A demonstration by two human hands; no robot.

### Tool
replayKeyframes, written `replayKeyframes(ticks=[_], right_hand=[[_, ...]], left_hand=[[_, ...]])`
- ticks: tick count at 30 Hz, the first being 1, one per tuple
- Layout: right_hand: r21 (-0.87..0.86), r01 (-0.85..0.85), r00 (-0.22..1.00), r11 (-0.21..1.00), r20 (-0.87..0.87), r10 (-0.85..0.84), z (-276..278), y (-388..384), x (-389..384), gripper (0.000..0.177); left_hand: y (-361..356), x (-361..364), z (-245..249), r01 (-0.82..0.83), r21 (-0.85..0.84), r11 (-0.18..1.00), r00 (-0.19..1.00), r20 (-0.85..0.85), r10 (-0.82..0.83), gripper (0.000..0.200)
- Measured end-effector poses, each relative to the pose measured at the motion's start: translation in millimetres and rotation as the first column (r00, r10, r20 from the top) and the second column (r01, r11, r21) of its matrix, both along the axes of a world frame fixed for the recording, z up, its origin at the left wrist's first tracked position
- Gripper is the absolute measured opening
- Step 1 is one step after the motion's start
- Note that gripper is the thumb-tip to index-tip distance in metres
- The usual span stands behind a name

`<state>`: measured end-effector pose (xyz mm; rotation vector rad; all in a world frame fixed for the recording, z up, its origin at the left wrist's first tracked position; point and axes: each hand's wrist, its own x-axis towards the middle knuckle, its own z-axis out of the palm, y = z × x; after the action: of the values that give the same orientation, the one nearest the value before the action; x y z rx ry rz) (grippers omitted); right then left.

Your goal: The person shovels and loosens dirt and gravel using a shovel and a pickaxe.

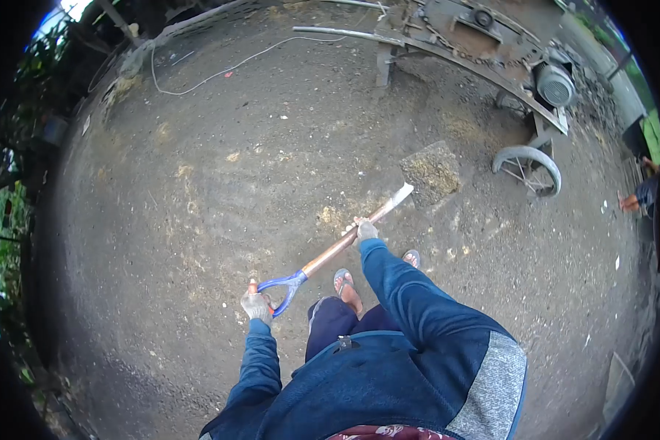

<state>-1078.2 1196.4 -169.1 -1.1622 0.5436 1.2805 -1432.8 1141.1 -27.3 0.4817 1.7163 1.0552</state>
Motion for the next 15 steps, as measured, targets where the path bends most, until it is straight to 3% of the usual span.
replayKeyframes(ticks=[3, 8, 10, 12, 15], right_hand=[[0.161, 0.185, 0.975, 0.969, -0.152, -0.161, 13.6, -51.3, -38.8, 0.016], [-0.009, 0.562, 0.778, 0.827, -0.334, -0.533, 50.0, -202.0, -86.7, 0.017], [-0.087, 0.699, 0.645, 0.710, -0.352, -0.678, 59.4, -297.1, -89.4, 0.017], [-0.125, 0.839, 0.467, 0.530, -0.335, -0.818, 40.5, -410.8, -111.2, 0.017], [-0.093, 0.970, 0.213, 0.225, -0.128, -0.969, -35.2, -615.7, -154.4, 0.013]], left_hand=[[24.9, -34.0, 45.7, 0.176, 0.047, 0.983, 0.982, -0.078, -0.172, 0.042], [16.1, -35.6, 70.5, 0.564, 0.032, 0.825, 0.808, -0.226, -0.544, 0.042], [-20.4, 1.8, 65.6, 0.727, 0.009, 0.686, 0.668, -0.240, -0.705, 0.040], [-72.8, 44.6, 32.0, 0.839, -0.063, 0.540, 0.529, -0.136, -0.838, 0.040], [-194.2, 118.1, -45.2, 0.964, -0.187, 0.187, 0.198, 0.037, -0.980, 0.039]])
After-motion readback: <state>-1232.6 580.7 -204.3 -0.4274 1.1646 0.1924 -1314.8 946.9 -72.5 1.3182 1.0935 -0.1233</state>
